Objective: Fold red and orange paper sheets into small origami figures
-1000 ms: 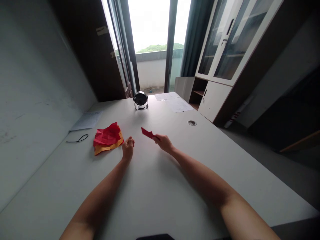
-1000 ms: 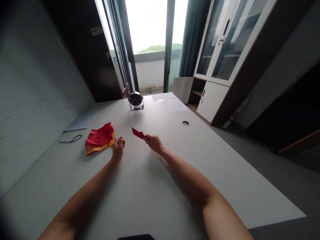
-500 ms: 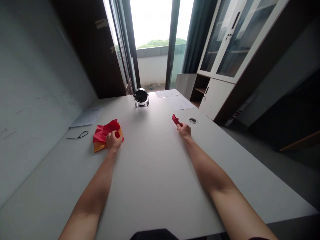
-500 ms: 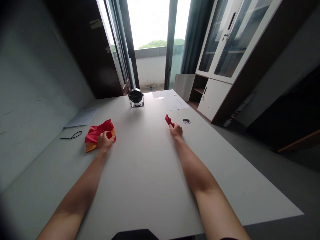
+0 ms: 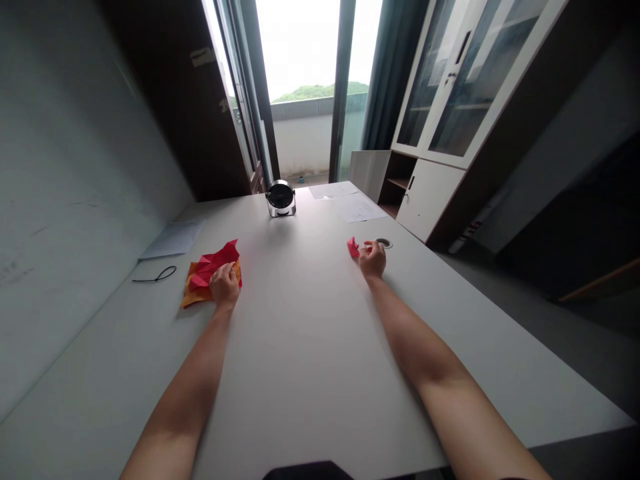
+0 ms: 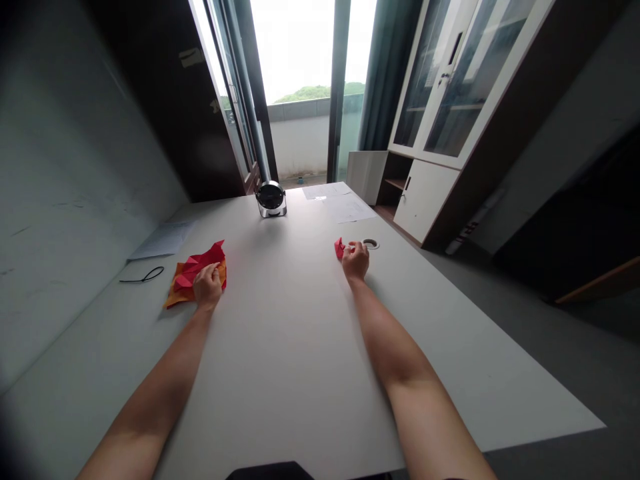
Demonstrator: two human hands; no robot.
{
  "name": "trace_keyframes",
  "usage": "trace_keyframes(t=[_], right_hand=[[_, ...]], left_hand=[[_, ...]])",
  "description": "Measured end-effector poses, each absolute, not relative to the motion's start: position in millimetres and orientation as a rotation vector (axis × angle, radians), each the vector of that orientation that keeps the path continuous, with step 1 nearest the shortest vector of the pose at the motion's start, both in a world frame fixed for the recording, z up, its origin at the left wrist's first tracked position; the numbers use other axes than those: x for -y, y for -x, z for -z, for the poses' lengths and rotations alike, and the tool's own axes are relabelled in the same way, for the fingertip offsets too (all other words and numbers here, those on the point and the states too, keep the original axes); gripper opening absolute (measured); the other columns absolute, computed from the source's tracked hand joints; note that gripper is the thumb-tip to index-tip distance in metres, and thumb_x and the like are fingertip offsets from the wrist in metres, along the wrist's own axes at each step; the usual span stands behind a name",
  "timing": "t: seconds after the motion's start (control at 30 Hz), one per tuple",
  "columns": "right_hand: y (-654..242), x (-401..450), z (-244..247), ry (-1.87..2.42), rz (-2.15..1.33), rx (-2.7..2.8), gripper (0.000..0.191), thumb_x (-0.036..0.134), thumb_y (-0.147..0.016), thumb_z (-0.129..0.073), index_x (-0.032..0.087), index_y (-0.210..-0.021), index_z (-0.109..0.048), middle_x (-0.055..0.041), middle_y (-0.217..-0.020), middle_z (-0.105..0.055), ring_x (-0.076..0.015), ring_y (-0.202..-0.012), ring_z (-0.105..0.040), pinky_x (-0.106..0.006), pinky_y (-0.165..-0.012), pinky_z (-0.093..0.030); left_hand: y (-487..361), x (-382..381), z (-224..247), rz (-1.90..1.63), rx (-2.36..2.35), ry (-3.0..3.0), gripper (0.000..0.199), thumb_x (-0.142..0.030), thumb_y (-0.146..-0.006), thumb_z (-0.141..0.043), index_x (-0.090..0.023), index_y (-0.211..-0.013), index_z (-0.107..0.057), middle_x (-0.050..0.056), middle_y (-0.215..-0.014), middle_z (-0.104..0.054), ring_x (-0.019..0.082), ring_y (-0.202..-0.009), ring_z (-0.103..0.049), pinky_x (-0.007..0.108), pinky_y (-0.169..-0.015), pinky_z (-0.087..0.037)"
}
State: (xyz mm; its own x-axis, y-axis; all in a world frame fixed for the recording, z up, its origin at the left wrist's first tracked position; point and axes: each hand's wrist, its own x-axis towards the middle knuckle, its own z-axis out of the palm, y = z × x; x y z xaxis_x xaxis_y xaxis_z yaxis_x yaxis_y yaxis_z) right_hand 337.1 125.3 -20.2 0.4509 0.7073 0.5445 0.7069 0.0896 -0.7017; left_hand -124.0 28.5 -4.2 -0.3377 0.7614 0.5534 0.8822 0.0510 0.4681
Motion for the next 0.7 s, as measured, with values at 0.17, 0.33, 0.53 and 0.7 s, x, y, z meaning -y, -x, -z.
trace_keyframes(t=[0.17, 0.33, 0.53, 0.7], right_hand=[[-319, -113, 11, 1.465, -0.031, 1.451, 0.026, 0.024, -0.090, -0.041, 0.017, -0.098, -0.064, -0.0103, -0.094, -0.061, -0.0242, -0.089, -0.055, -0.036, -0.088, -0.044], [-306, -101, 2, 1.394, -0.140, 1.612, 0.027, 0.021, -0.088, -0.042, 0.017, -0.101, -0.065, -0.0108, -0.102, -0.063, -0.0239, -0.089, -0.057, -0.036, -0.089, -0.045], [-288, -90, -3, 1.302, -0.187, 1.731, 0.025, 0.022, -0.092, -0.044, 0.019, -0.101, -0.067, -0.0085, -0.101, -0.064, -0.0234, -0.088, -0.058, -0.038, -0.088, -0.047], [-267, -77, -8, 1.175, -0.203, 1.876, 0.025, 0.026, -0.098, -0.043, 0.022, -0.103, -0.067, -0.0082, -0.100, -0.065, -0.0250, -0.097, -0.059, -0.038, -0.090, -0.047]], left_hand=[[82, -16, -13, 1.153, 1.856, 2.113, 0.038, -0.028, -0.101, -0.037, -0.023, -0.129, -0.063, 0.009, -0.133, -0.061, 0.025, -0.125, -0.053, 0.045, -0.113, -0.034], [45, -3, -18, 0.951, 1.670, 2.576, 0.034, -0.028, -0.099, -0.043, -0.029, -0.123, -0.067, 0.005, -0.127, -0.066, 0.024, -0.123, -0.054, 0.047, -0.115, -0.032], [34, 7, -23, 0.831, 1.448, 2.940, 0.023, -0.028, -0.091, -0.057, -0.031, -0.105, -0.075, 0.003, -0.118, -0.071, 0.026, -0.131, -0.049, 0.052, -0.117, -0.028], [37, 9, -29, 1.030, 1.573, 2.907, 0.031, -0.030, -0.094, -0.045, -0.022, -0.089, -0.075, 0.008, -0.102, -0.073, 0.026, -0.114, -0.060, 0.046, -0.109, -0.039]])
